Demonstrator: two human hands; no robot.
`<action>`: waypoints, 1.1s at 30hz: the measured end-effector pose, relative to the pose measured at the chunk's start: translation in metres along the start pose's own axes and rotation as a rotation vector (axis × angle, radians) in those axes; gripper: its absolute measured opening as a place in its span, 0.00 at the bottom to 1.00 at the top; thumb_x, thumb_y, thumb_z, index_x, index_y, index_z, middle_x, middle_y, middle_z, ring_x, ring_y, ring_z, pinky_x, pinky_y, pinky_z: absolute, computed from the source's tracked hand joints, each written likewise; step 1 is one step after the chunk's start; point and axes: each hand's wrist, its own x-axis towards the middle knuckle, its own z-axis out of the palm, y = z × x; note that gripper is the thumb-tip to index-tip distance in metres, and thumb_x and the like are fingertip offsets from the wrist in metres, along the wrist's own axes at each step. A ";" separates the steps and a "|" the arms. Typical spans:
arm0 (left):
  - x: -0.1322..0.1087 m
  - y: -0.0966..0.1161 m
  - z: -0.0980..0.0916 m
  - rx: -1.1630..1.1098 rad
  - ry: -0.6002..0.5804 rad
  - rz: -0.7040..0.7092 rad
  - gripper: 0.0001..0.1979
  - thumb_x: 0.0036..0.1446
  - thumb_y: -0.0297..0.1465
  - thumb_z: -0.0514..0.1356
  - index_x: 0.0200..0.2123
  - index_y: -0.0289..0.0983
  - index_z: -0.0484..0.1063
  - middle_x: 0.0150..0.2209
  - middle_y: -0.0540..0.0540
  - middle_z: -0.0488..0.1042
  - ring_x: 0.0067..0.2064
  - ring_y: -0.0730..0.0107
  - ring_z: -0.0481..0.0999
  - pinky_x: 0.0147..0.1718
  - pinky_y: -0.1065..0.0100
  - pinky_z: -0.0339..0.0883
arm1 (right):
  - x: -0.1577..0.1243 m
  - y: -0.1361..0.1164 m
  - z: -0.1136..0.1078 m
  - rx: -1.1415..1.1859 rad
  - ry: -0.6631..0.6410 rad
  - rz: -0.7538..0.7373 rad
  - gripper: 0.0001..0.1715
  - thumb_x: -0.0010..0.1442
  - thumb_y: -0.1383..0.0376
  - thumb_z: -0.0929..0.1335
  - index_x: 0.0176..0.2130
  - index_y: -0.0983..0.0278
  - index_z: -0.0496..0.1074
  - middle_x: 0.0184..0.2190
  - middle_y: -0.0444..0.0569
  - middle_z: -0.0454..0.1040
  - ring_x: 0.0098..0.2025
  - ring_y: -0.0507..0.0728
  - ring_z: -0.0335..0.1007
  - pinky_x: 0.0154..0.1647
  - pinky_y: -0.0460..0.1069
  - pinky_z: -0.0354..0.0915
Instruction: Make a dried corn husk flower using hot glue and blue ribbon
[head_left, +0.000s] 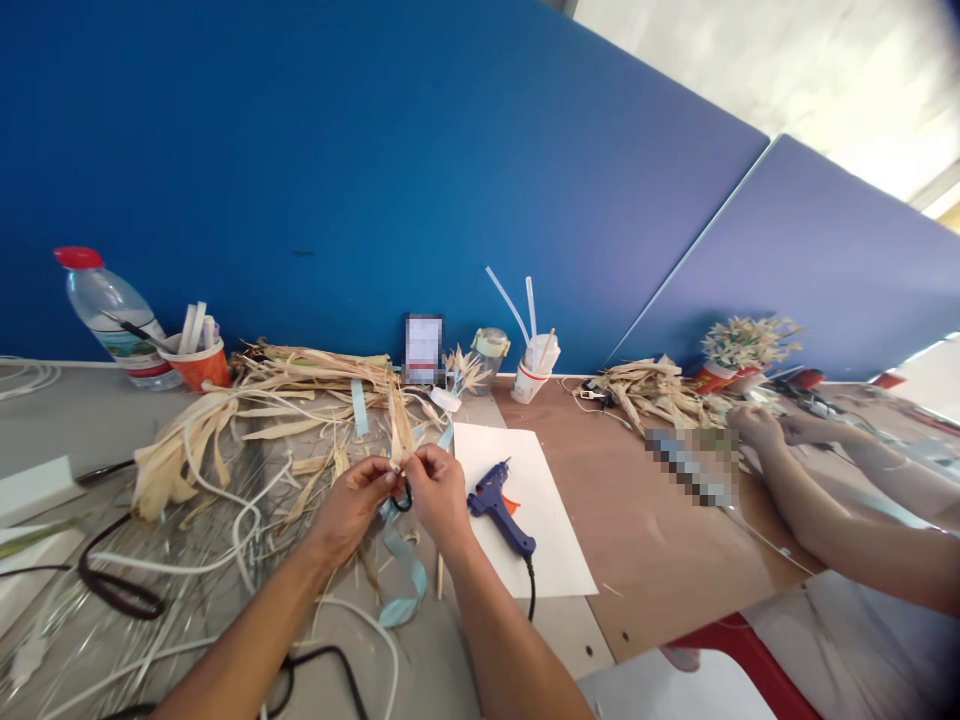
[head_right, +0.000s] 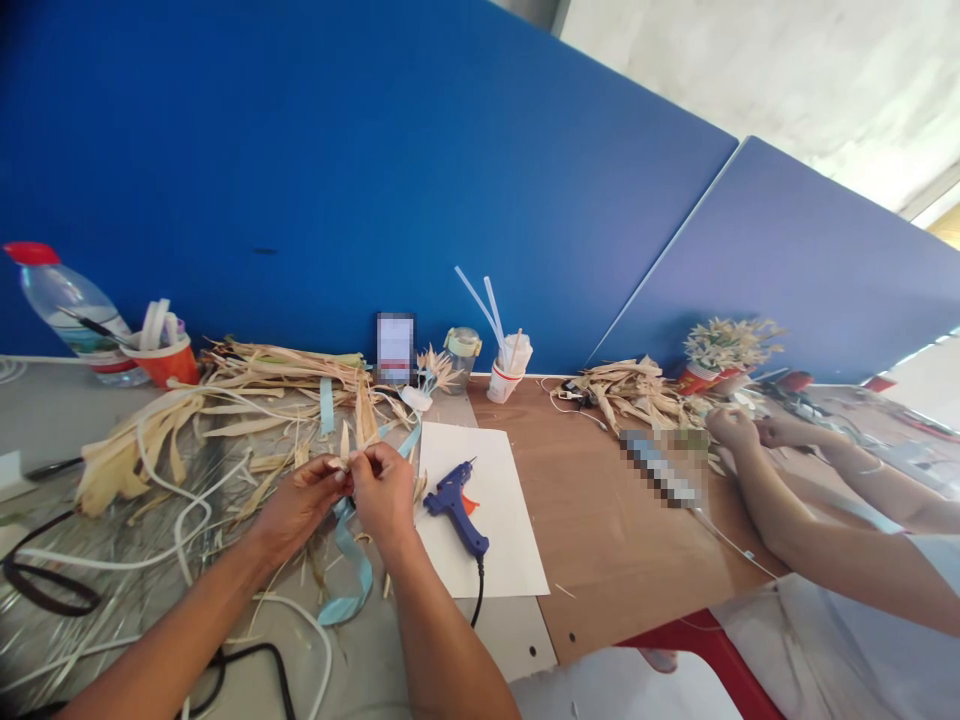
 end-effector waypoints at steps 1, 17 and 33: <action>0.000 0.000 0.000 0.018 0.013 0.015 0.09 0.43 0.33 0.69 0.26 0.35 0.75 0.26 0.47 0.74 0.29 0.68 0.72 0.33 0.68 0.65 | 0.001 -0.001 -0.001 0.009 0.006 -0.002 0.11 0.50 0.63 0.64 0.19 0.62 0.65 0.16 0.40 0.65 0.21 0.51 0.60 0.24 0.45 0.58; 0.001 0.000 0.003 0.230 0.103 0.136 0.10 0.43 0.37 0.68 0.26 0.36 0.76 0.23 0.48 0.74 0.27 0.69 0.70 0.30 0.68 0.63 | 0.007 0.006 -0.004 0.212 0.033 0.102 0.12 0.49 0.62 0.65 0.18 0.62 0.62 0.14 0.37 0.59 0.17 0.48 0.50 0.20 0.44 0.50; 0.001 0.003 0.002 0.217 0.120 0.138 0.08 0.41 0.34 0.69 0.25 0.37 0.76 0.25 0.49 0.74 0.28 0.69 0.70 0.30 0.70 0.64 | 0.006 0.005 -0.001 0.280 0.015 0.123 0.13 0.48 0.60 0.66 0.18 0.63 0.62 0.13 0.37 0.59 0.16 0.46 0.47 0.18 0.44 0.48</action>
